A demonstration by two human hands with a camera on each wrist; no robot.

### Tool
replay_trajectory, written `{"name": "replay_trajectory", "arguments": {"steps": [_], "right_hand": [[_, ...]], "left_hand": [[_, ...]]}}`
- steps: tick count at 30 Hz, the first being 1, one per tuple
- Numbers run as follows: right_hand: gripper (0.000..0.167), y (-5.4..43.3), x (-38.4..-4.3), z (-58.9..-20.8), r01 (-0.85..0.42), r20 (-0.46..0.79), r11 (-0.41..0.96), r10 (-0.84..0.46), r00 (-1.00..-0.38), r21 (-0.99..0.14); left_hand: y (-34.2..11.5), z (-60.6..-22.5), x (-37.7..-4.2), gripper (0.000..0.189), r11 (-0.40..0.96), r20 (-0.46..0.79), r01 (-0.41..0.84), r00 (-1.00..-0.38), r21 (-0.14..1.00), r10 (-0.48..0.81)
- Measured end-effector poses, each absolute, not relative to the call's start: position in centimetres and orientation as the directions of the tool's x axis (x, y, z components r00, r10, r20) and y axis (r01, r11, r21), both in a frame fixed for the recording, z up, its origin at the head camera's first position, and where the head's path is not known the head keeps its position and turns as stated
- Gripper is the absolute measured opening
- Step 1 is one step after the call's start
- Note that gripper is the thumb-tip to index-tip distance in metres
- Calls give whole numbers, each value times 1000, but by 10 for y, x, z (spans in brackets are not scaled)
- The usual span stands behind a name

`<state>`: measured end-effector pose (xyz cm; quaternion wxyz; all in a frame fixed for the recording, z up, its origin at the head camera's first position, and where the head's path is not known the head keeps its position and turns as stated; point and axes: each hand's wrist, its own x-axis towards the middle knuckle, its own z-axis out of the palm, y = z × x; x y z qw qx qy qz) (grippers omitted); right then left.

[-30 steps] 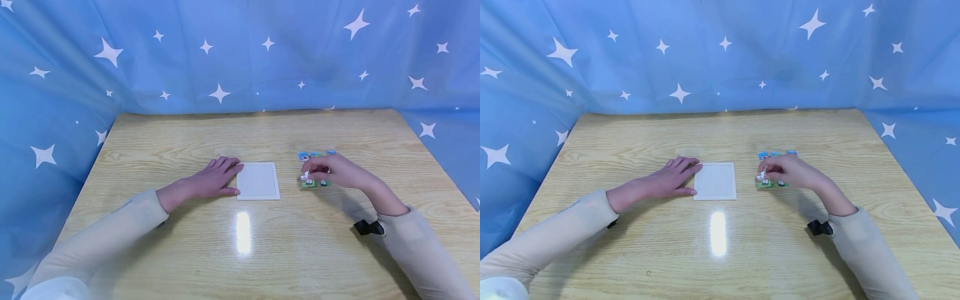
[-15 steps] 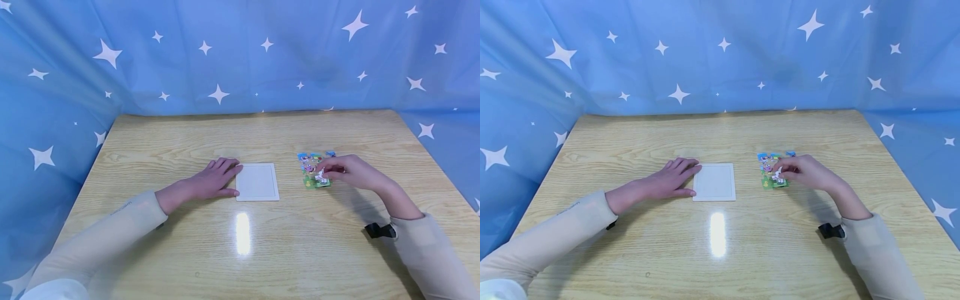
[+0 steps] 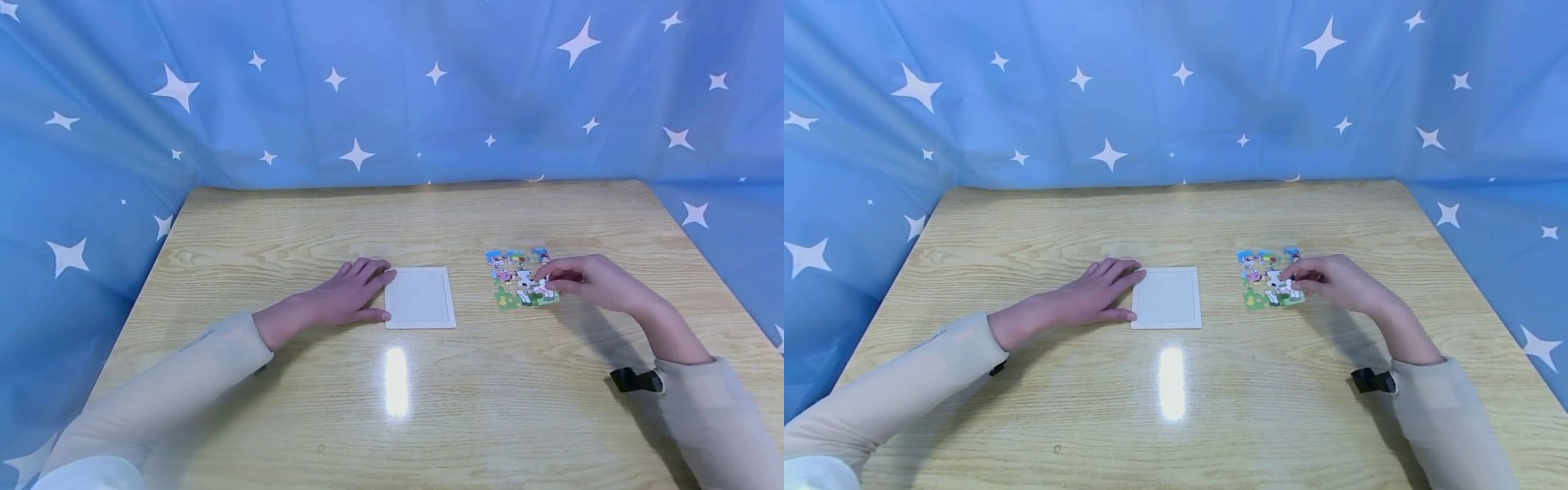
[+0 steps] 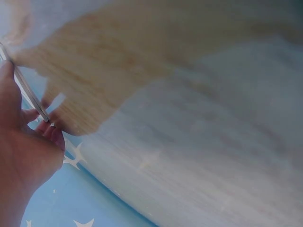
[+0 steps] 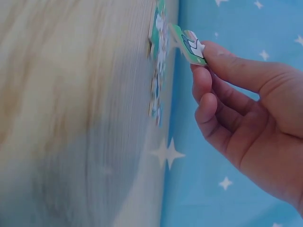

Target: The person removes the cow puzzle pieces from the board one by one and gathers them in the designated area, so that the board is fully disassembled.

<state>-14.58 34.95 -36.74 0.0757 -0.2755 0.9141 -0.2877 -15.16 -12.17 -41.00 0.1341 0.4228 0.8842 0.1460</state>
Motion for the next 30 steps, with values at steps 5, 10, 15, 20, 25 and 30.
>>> {"name": "replay_trajectory", "arguments": {"steps": [5, 10, 15, 20, 25, 30], "right_hand": [[22, 361, -146, -371, -407, -10, 709, -504, -864, -576], [23, 368, -146, -373, -375, -35, 715, -487, -873, -590], [23, 371, -147, -373, -349, -67, 728, -475, -878, -591], [23, 372, -148, -373, -335, -94, 736, -474, -876, -588], [23, 373, -149, -374, -341, -100, 738, -481, -871, -583], [24, 374, -151, -376, -349, -99, 732, -491, -865, -586]], "left_hand": [[-121, -410, -152, 81, 598, -115, 709, -604, 374, 788], [-121, -409, -152, 80, 601, -124, 701, -606, 382, 786], [-121, -408, -151, 80, 602, -123, 702, -607, 380, 785], [-121, -407, -151, 80, 598, -119, 705, -604, 382, 788], [-122, -407, -152, 80, 597, -121, 701, -604, 390, 788], [-122, -407, -151, 80, 596, -116, 705, -604, 385, 789]]}}
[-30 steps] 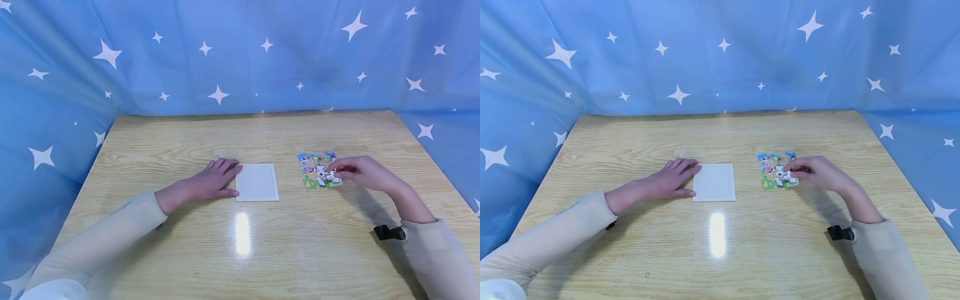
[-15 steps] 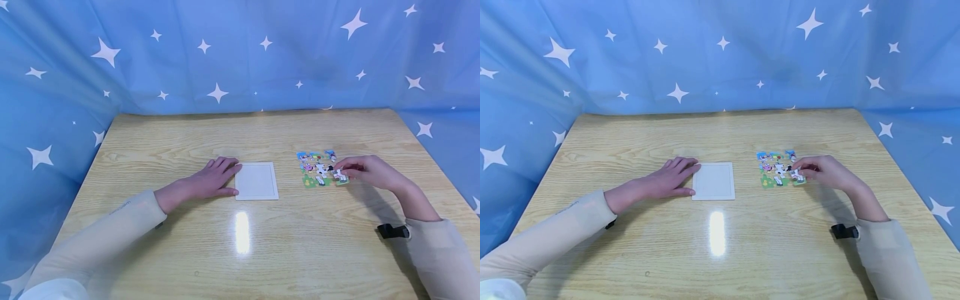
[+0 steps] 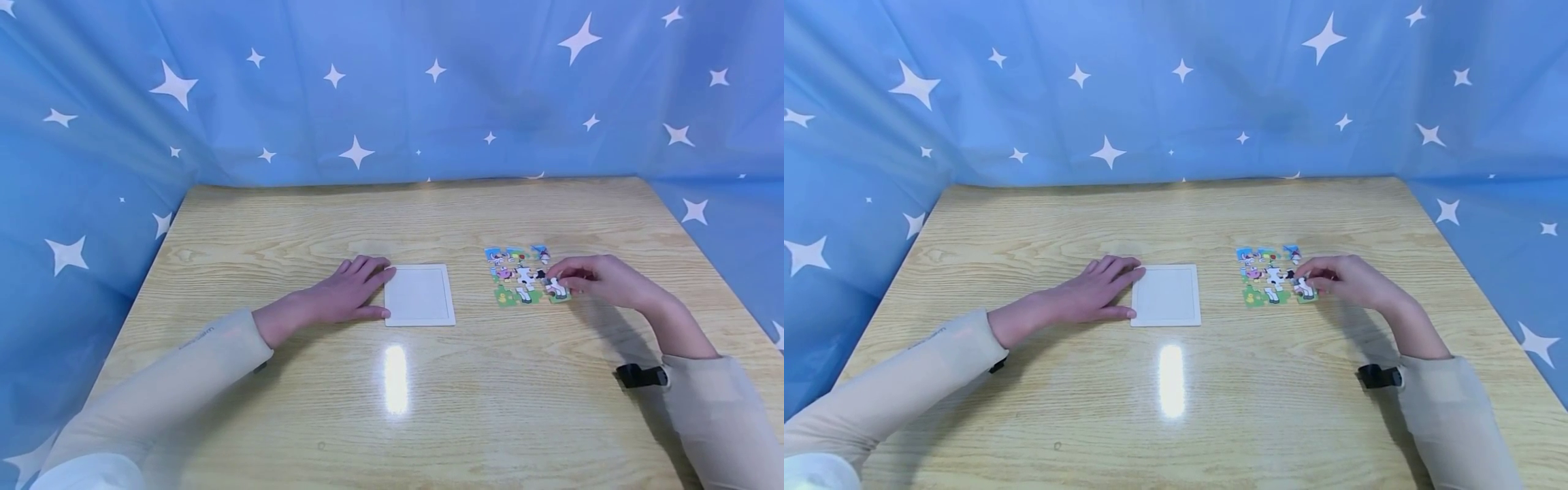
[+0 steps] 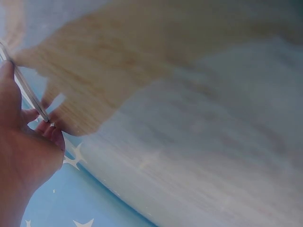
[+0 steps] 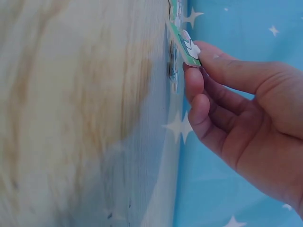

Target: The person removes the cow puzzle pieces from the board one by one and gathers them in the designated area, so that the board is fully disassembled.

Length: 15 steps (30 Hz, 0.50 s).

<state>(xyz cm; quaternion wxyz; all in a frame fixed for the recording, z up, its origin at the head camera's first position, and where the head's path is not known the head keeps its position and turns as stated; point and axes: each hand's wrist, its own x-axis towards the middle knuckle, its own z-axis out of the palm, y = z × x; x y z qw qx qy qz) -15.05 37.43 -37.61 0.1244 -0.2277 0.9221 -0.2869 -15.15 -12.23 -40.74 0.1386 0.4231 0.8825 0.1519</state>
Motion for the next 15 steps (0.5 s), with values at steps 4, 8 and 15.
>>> {"name": "replay_trajectory", "arguments": {"steps": [4, 8, 15], "right_hand": [[25, 375, -151, -379, -366, -93, 726, -506, -857, -582], [25, 375, -150, -380, -370, -104, 739, -507, -856, -563], [21, 374, -151, -382, -389, -103, 752, -513, -852, -532]], "left_hand": [[-122, -408, -152, 80, 595, -114, 703, -605, 389, 788], [-121, -409, -152, 81, 598, -118, 704, -604, 384, 788], [-121, -409, -152, 81, 601, -122, 703, -606, 380, 786]]}}
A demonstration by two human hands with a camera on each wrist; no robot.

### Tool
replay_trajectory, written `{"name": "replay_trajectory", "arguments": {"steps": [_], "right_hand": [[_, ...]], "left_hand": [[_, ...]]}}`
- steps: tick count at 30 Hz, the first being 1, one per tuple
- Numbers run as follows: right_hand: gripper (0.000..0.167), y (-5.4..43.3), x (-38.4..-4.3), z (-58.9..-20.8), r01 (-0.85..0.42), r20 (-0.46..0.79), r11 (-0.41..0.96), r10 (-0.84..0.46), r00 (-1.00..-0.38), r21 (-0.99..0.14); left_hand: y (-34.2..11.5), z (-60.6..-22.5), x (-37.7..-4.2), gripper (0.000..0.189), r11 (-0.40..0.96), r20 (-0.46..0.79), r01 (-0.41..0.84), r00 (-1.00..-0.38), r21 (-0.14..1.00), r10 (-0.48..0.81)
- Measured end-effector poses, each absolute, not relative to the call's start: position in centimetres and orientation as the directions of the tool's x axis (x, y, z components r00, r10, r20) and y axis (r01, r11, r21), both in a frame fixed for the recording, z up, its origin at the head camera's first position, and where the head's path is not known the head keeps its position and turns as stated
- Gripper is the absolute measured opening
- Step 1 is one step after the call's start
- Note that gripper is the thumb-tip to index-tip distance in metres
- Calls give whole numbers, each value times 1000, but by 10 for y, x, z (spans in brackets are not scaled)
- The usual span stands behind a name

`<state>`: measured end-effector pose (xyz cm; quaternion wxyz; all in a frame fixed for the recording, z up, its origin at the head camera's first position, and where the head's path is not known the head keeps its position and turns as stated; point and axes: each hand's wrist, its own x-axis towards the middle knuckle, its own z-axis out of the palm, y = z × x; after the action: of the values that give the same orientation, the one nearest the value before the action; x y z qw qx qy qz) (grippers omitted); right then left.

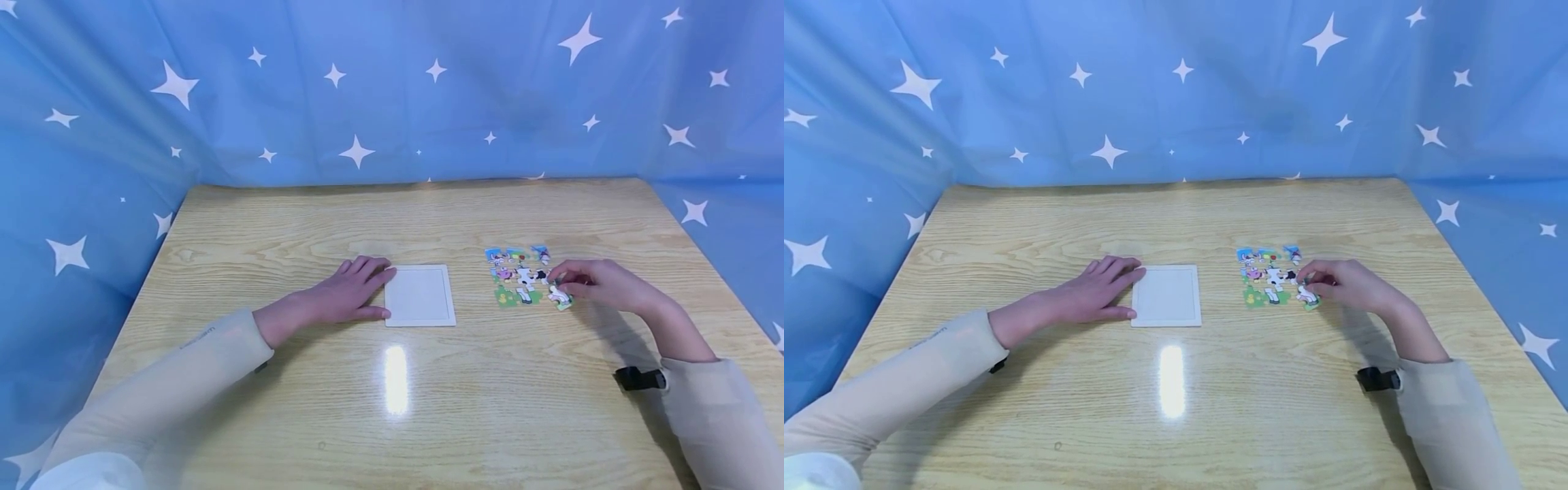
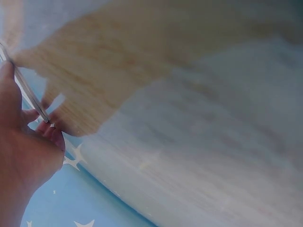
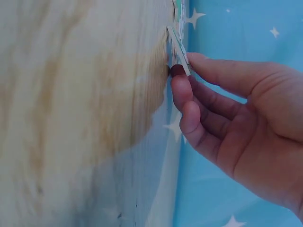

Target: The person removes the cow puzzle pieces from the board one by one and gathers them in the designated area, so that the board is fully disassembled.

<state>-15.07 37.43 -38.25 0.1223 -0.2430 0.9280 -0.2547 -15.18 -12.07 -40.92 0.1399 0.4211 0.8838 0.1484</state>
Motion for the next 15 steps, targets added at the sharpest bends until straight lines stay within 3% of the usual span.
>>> {"name": "replay_trajectory", "arguments": {"steps": [15], "right_hand": [[19, 368, -152, -375, -255, -202, 782, -433, -878, -569]], "left_hand": [[-126, -403, -152, 81, 616, -123, 673, -629, 409, 768]]}}
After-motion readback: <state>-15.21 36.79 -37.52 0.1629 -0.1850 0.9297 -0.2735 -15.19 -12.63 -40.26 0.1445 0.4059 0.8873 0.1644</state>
